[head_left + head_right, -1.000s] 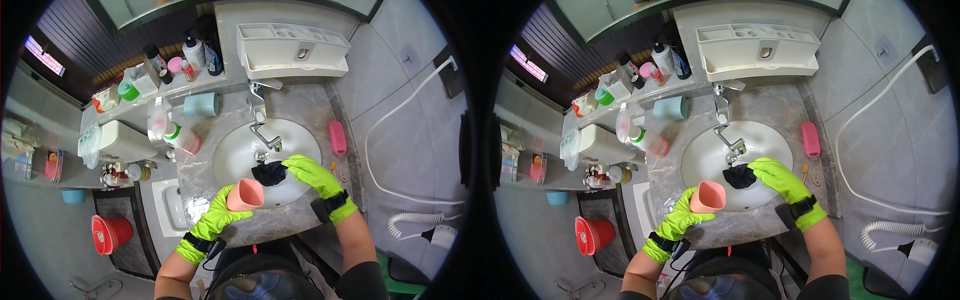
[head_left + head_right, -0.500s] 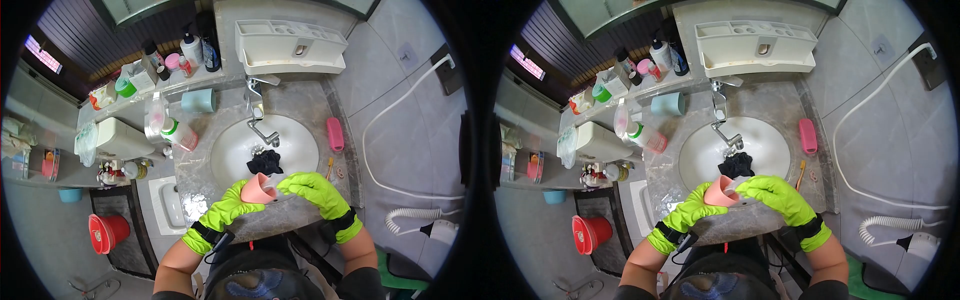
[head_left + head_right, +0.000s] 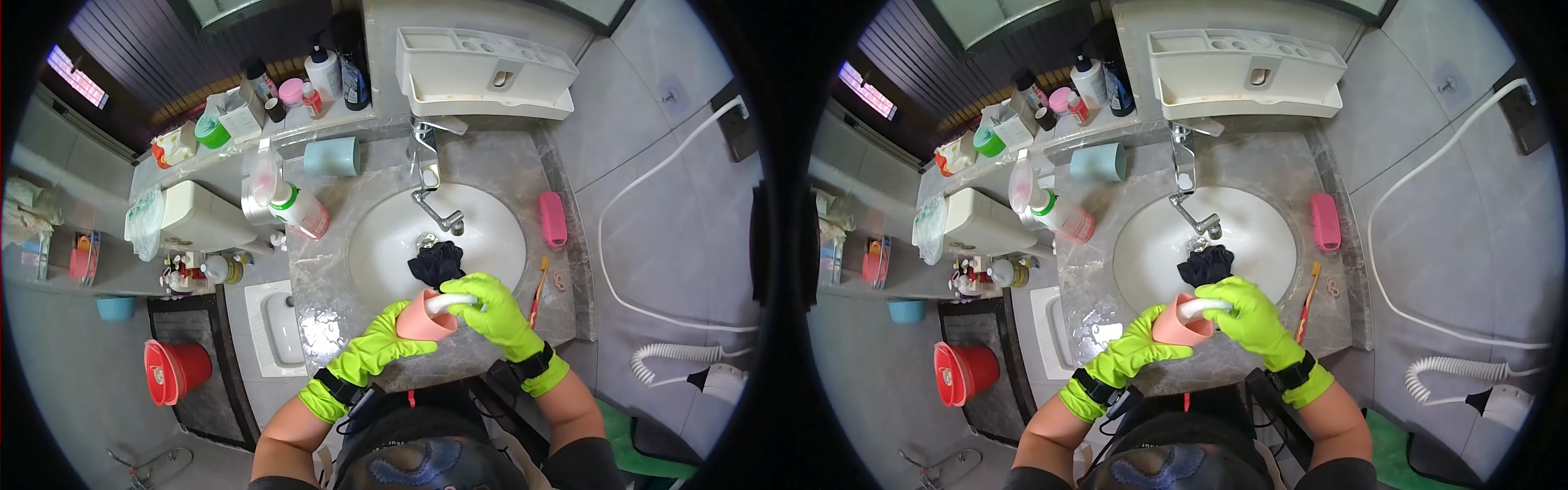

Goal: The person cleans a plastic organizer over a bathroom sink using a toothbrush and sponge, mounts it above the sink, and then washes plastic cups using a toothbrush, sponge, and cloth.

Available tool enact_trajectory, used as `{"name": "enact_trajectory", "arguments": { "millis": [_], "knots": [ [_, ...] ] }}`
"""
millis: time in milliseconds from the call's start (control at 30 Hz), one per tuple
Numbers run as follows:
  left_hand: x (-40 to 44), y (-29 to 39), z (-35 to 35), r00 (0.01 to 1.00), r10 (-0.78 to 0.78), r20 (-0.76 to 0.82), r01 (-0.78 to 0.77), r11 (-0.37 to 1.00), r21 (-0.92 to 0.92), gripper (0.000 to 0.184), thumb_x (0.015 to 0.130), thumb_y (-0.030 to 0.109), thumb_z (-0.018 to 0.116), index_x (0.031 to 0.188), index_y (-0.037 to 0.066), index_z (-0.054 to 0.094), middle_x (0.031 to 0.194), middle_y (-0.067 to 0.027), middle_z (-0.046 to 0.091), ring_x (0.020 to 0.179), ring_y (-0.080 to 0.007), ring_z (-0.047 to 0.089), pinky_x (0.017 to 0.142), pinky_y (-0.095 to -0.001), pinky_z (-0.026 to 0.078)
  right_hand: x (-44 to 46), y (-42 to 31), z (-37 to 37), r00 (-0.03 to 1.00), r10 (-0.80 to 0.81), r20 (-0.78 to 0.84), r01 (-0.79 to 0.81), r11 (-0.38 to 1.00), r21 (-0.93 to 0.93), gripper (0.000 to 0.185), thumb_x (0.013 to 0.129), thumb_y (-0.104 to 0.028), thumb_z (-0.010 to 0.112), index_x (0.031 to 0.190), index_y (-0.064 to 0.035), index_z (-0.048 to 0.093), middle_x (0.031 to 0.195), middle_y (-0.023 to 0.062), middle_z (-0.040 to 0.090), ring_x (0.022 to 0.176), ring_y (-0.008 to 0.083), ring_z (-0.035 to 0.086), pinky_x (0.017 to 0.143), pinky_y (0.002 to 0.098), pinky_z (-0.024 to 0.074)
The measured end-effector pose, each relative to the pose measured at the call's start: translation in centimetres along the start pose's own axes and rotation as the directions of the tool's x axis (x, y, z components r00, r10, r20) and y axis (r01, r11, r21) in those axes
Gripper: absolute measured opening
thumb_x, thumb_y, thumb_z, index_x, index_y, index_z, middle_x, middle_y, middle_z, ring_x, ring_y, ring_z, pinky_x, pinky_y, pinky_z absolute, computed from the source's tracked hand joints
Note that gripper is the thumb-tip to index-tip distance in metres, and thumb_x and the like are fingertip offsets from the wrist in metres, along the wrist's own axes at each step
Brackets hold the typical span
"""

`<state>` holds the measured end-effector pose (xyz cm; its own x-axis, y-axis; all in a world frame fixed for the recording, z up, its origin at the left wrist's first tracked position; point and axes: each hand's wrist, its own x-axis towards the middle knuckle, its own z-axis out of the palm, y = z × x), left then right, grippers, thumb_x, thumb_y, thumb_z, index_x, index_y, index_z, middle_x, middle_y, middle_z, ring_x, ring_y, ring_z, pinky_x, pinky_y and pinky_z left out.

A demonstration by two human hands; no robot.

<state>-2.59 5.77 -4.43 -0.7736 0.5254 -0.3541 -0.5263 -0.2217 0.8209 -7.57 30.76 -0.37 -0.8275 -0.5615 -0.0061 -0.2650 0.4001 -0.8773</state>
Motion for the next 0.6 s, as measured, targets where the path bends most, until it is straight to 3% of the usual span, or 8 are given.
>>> {"name": "enact_trajectory", "arguments": {
  "millis": [100,200,267,300,367,467,500,600],
  "knots": [
    [-0.5,0.1,0.2,1.0,0.023,-0.018,-0.022,0.998,0.055,0.084,0.07,0.009,0.094,0.143,0.007,0.05,0.136,-0.0049,0.06,0.125,-0.0172,0.056,0.107,-0.0356,0.046,-0.7,-5.5,0.2,0.997,0.032,0.073,-0.038,0.996,0.078,0.046,0.089,-0.006,0.07,0.135,-0.0045,0.063,0.112,0.0099,0.071,0.103,0.0229,0.066,0.093,0.035,0.0513],
    [-0.6,-0.9,-0.1,0.994,0.09,-0.059,-0.082,0.989,0.124,0.092,0.068,0.012,0.095,0.146,0.007,0.046,0.136,-0.0057,0.059,0.126,-0.019,0.056,0.108,-0.0364,0.046,-2.7,-5.3,-2.9,0.925,0.36,-0.122,-0.279,0.86,0.427,0.054,0.087,-0.008,0.074,0.139,-0.0052,0.06,0.112,0.0127,0.069,0.101,0.0263,0.066,0.093,0.0359,0.051],
    [-0.7,-1.2,-0.3,0.99,0.115,-0.086,-0.104,0.986,0.128,0.096,0.067,0.014,0.096,0.147,0.006,0.044,0.137,-0.0061,0.058,0.126,-0.0199,0.056,0.109,-0.0369,0.046,-5.1,0.9,-4.3,0.795,0.351,-0.494,-0.314,0.936,0.16,0.067,0.084,-0.012,0.079,0.145,-0.0053,0.054,0.121,0.0157,0.064,0.106,0.0279,0.063,0.095,0.0366,0.0501],
    [-0.8,-1.2,-0.4,0.988,0.123,-0.098,-0.11,0.986,0.124,0.097,0.067,0.014,0.097,0.147,0.006,0.043,0.137,-0.0061,0.057,0.125,-0.0199,0.056,0.109,-0.037,0.046,-6.5,3.3,-4.7,0.806,0.278,-0.523,-0.386,0.916,-0.108,0.069,0.083,-0.011,0.079,0.146,-0.0057,0.052,0.123,0.0159,0.063,0.107,0.0273,0.062,0.095,0.0361,0.0499],
    [-1.2,-1.5,-1.0,0.984,0.133,-0.12,-0.113,0.981,0.158,0.098,0.066,0.012,0.096,0.148,0.007,0.043,0.138,-0.0059,0.056,0.127,-0.0199,0.055,0.108,-0.0372,0.046,-9.5,6.9,-5.0,0.849,0.129,-0.513,-0.459,0.663,-0.592,0.073,0.082,-0.009,0.078,0.149,-0.0067,0.049,0.128,0.0163,0.059,0.108,0.0259,0.06,0.094,0.0351,0.0494],
    [-2.6,0.8,-0.6,0.986,0.046,-0.158,-0.043,0.999,0.02,0.096,0.067,0.008,0.095,0.147,0.008,0.043,0.138,-0.0062,0.056,0.128,-0.0193,0.054,0.108,-0.0377,0.047,-11.7,10.1,-4.9,0.747,0.36,-0.559,-0.537,0.823,-0.187,0.074,0.081,-0.005,0.075,0.15,-0.0083,0.047,0.127,0.0164,0.058,0.106,0.0284,0.06,0.091,0.0377,0.0499],
    [-3.1,1.2,-0.5,0.982,0.068,-0.174,-0.062,0.997,0.039,0.094,0.067,0.005,0.095,0.146,0.008,0.044,0.138,-0.0061,0.056,0.127,-0.0183,0.055,0.106,-0.0371,0.049,-11.6,10.6,-4.9,0.68,0.419,-0.601,-0.58,0.809,-0.092,0.068,0.082,0.001,0.066,0.147,-0.0096,0.05,0.115,0.0171,0.061,0.101,0.0333,0.061,0.089,0.0409,0.0502],
    [-4.6,1.0,-1.5,0.965,0.154,-0.211,-0.12,0.978,0.169,0.095,0.065,0.005,0.095,0.145,0.008,0.045,0.138,-0.006,0.056,0.122,-0.0178,0.057,0.103,-0.0363,0.051,-11.9,10.8,-5.3,0.708,0.323,-0.628,-0.626,0.698,-0.348,0.058,0.082,0.007,0.059,0.138,-0.0077,0.058,0.105,0.0177,0.062,0.093,0.0345,0.062,0.087,0.0399,0.051]
  ]
}}
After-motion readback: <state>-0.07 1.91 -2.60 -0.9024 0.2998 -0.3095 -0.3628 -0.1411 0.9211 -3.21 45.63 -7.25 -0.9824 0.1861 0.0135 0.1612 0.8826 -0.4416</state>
